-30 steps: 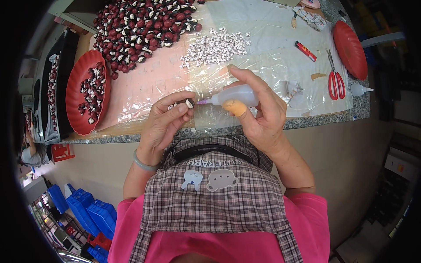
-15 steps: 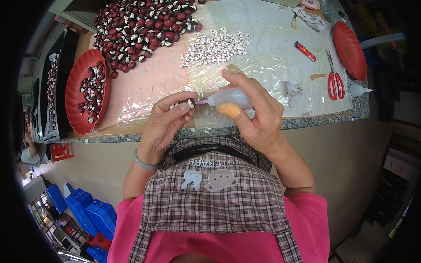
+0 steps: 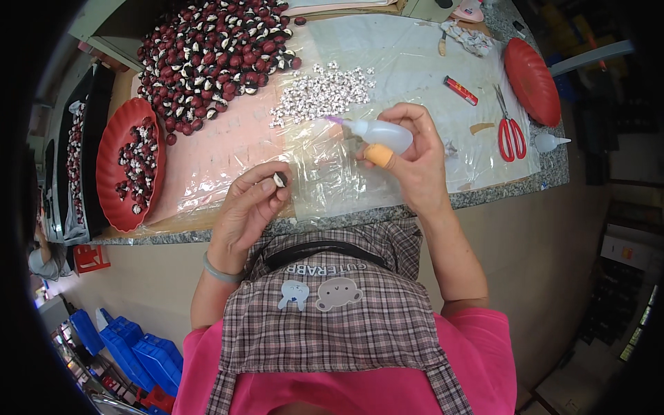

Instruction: Assembling small toy components by applying glue from a bottle to black plastic bases and attaching decorative white and pink pieces.

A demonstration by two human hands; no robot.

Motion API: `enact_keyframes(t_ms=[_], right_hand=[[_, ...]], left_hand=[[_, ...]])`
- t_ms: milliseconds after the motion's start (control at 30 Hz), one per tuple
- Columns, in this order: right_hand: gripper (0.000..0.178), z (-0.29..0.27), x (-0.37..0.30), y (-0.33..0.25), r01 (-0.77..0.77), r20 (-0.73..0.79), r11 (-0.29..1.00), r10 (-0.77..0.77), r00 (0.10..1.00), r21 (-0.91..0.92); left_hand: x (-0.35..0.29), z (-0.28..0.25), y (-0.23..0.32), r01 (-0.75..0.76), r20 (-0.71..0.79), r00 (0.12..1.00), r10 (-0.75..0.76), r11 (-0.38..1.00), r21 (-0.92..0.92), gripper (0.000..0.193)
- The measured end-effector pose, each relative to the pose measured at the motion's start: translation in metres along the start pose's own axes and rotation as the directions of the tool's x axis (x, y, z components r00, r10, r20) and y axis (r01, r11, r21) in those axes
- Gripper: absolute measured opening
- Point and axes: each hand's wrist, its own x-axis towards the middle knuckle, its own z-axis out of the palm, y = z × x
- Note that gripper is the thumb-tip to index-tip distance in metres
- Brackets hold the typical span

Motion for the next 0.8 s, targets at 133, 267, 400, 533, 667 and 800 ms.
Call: enact_keyframes(t_ms=[133,267,400,533,667,800], right_hand=[[0.051,-0.012,0.020,0.012,-0.301,0.029,0.949,0.300,0.954,0.091],[0.039,0.001,0.033,0.015,-0.270,-0.050,0.945,0.265,0.963,-0.183],[0.032,0.000,0.054,0.028,-0.118,-0.060,0.697,0.107,0.992,-0.708],[0.022,0.005,0.061,0.031,0.218,0.185,0.514,-0.115,0.976,-0.829],[0.023,0.003,0.056,0.024,0.318,0.287,0.446,-0.138,0.948,-0.836],[0.020,0.007,0.057,0.012,0.290,0.306,0.427,-0.034,0.951,-0.857]], left_hand=[[-0.001,0.000,0.001,0.002,0.004,1.000,-0.002,1.000,-0.030,0.030],[-0.001,0.002,0.003,0.005,0.015,1.000,-0.004,1.000,-0.031,0.030],[-0.001,0.001,0.002,0.008,0.005,1.000,-0.008,0.999,-0.033,0.030],[-0.003,0.001,0.004,-0.006,0.006,1.000,0.007,1.000,-0.024,0.031],[-0.005,-0.002,0.004,-0.007,0.026,1.000,0.008,0.999,-0.041,0.031],[-0.005,-0.003,0.001,-0.013,0.027,1.000,0.015,0.998,-0.058,0.032]])
